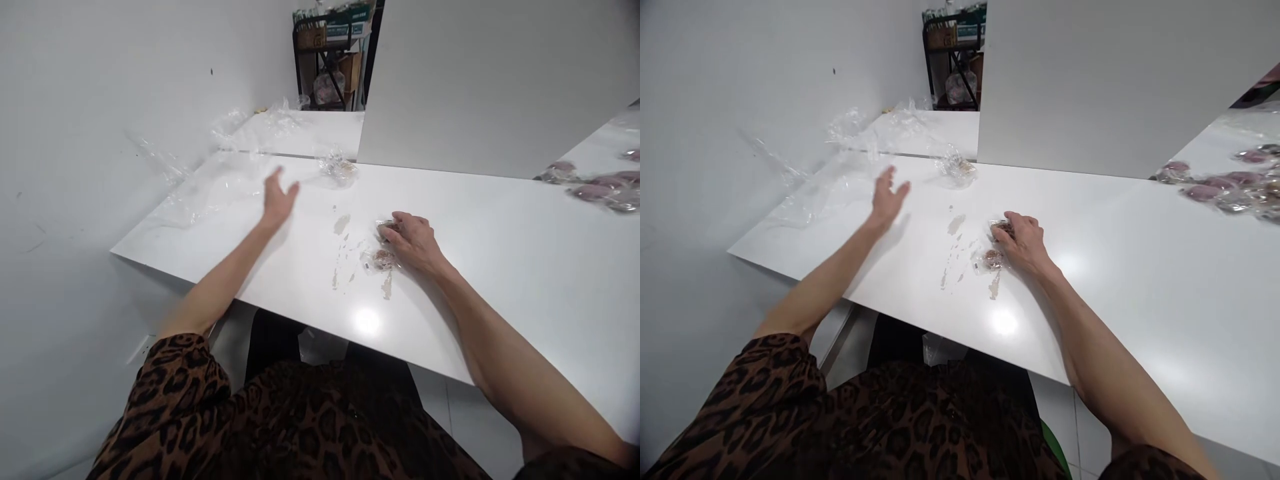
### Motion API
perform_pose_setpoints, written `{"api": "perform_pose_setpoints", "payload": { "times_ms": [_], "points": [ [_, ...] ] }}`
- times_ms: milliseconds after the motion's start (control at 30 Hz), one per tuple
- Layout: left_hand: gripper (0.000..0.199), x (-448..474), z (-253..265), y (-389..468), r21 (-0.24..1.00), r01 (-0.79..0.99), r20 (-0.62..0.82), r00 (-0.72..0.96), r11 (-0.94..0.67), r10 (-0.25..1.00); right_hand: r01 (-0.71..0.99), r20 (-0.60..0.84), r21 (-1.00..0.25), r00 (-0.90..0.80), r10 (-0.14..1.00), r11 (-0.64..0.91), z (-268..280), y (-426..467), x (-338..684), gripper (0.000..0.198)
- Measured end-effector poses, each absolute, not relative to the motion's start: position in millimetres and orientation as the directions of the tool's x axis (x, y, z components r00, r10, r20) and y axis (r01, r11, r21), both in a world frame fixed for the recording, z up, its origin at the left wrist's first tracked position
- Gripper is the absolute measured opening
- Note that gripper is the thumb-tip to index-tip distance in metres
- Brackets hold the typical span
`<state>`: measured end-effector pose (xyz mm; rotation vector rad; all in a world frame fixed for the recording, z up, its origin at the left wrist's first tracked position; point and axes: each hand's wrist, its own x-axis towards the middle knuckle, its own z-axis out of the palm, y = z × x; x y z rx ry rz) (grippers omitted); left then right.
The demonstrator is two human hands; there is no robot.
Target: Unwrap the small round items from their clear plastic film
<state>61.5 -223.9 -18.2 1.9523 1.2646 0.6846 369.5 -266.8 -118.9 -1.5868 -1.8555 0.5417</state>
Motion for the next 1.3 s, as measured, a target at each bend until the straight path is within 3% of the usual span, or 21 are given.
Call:
{"api": "perform_pose_setpoints", "payload": {
  "times_ms": [133,300,400,500,600,667,767,867,967,1200,1300],
  "points": [
    [0.059,134,-49,-277,0.603,0.693,-0.003,0.497,-0.395,0.868,0.777,0.225,-0.57,-0.165,0.96,0.267,-121,-265,364,0.059],
    [0.054,180,-68,-308,0.346,0.782,-0.095,0.578,-0.518,0.81,0.89,0.209,-0.426,-0.076,0.975,0.161,-119,-269,365,0.061],
    [0.043,189,-74,-312,0.307,0.798,-0.073,0.563,-0.518,0.824,0.875,0.192,-0.47,-0.031,0.981,0.119,-118,-267,368,0.058],
    [0.033,188,-79,-311,0.446,0.754,-0.011,0.544,-0.483,0.839,0.73,0.148,-0.68,0.054,0.987,0.062,-116,-260,372,0.063],
    [0.029,184,-85,-305,0.698,0.642,0.036,0.414,-0.319,0.91,0.465,0.089,-0.886,0.188,0.978,-0.008,-111,-255,379,0.043],
    [0.028,183,-90,-299,0.852,0.5,0.016,0.275,-0.157,0.961,0.231,0.066,-0.973,0.26,0.963,0.004,-104,-254,383,0.03],
    [0.024,184,-94,-289,0.987,0.152,-0.073,0.168,0.048,0.983,-0.079,0.052,-0.994,0.222,0.974,0.071,-91,-260,379,0.034],
    [0.028,188,-99,-285,0.98,-0.167,-0.074,0.201,0.109,0.977,-0.245,0.068,-0.965,0.101,0.992,0.091,-87,-274,358,0.049],
    [0.037,188,-103,-287,0.954,-0.287,-0.007,0.263,0.085,0.965,-0.305,0.048,-0.951,0.023,0.999,0.053,-91,-289,333,0.062],
    [0.048,179,-100,-293,0.976,-0.213,0.049,0.439,0.051,0.897,-0.429,-0.044,-0.903,0.176,0.983,0.036,-85,-306,330,0.078],
    [0.05,179,-94,-299,0.996,-0.082,0.018,0.49,0.025,0.871,-0.45,-0.118,-0.893,0.222,0.968,-0.006,-86,-320,356,0.066]
  ]
}}
